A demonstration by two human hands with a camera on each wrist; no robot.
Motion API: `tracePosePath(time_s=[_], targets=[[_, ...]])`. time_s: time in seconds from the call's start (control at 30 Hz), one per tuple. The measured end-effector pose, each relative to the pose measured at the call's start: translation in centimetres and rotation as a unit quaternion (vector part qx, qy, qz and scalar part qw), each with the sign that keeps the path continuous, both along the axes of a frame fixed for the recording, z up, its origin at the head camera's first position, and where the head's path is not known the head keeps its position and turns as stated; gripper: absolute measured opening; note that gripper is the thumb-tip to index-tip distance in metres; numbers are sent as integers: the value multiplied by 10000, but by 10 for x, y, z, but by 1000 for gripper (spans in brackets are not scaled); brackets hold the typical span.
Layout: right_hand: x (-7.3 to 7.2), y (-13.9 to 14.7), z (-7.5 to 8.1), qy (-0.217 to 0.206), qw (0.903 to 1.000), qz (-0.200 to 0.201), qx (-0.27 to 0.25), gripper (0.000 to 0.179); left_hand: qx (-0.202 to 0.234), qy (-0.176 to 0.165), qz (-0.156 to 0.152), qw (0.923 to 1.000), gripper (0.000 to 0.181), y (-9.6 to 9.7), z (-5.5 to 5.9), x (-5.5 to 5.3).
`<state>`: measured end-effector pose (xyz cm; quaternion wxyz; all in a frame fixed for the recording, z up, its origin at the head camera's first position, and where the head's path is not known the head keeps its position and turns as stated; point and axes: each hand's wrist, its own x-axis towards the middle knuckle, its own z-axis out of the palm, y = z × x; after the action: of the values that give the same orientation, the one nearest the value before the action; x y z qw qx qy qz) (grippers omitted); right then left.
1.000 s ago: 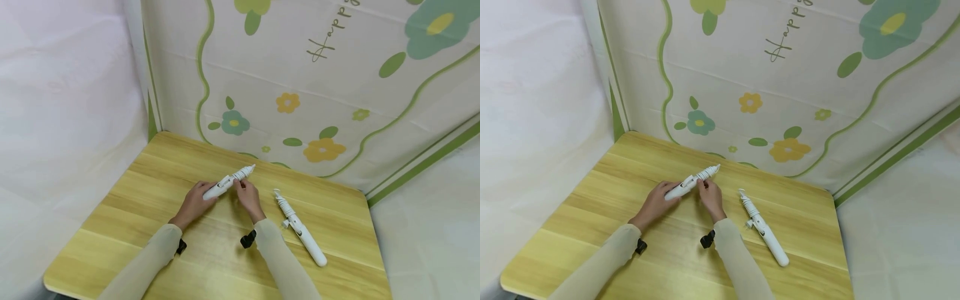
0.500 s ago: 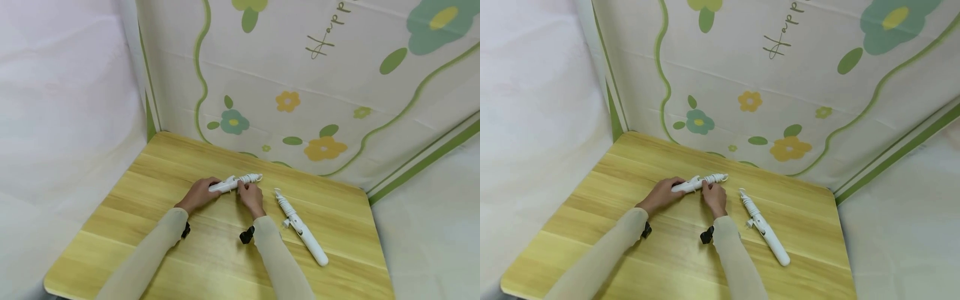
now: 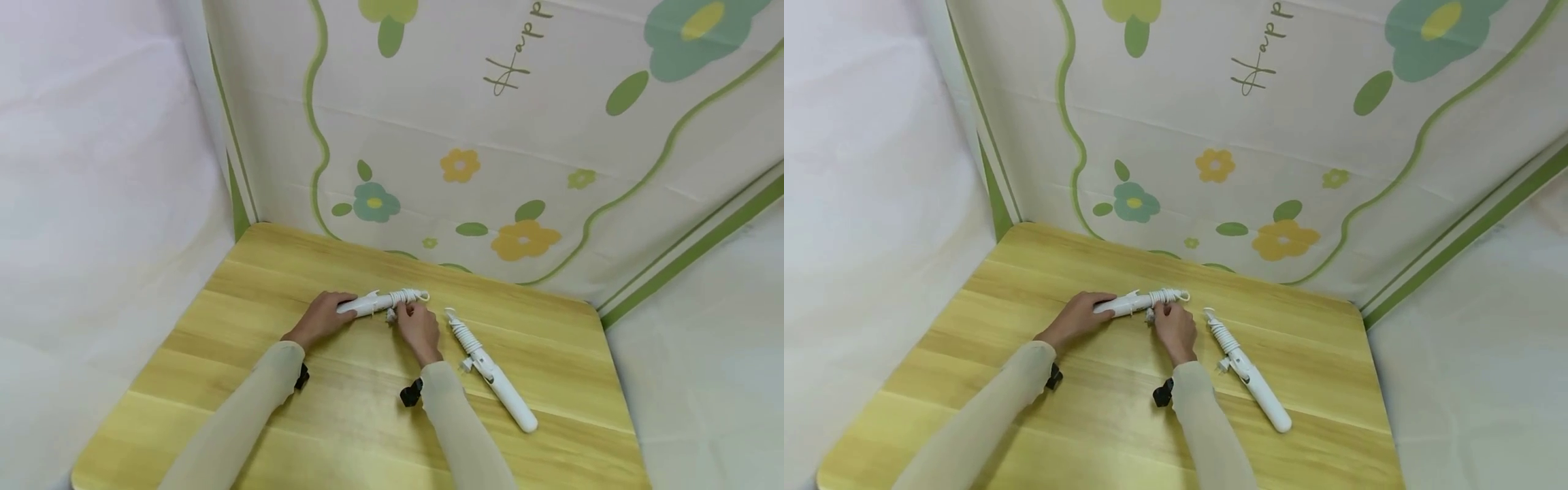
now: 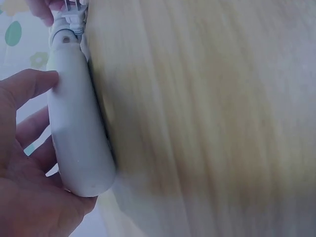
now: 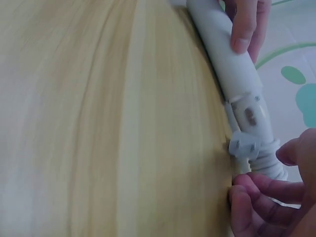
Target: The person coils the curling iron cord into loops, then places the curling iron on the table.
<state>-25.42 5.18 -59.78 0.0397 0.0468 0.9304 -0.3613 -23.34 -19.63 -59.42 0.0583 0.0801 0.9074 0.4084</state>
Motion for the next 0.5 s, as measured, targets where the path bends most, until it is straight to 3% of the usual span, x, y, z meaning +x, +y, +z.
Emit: tracePosePath(time_s=[0.23, 0.43, 0.5], targets=[[5, 4, 2, 188, 9997, 182, -24, 47, -319, -17, 33, 9995, 44, -13, 11, -1], [8, 11, 8, 360, 9986, 395, -16, 40, -506, -67, -329, 9982, 55, -22, 17, -4], [7, 15, 13, 577, 9967, 570, 58, 36, -524, -4, -270, 9983, 55, -27, 22, -8]])
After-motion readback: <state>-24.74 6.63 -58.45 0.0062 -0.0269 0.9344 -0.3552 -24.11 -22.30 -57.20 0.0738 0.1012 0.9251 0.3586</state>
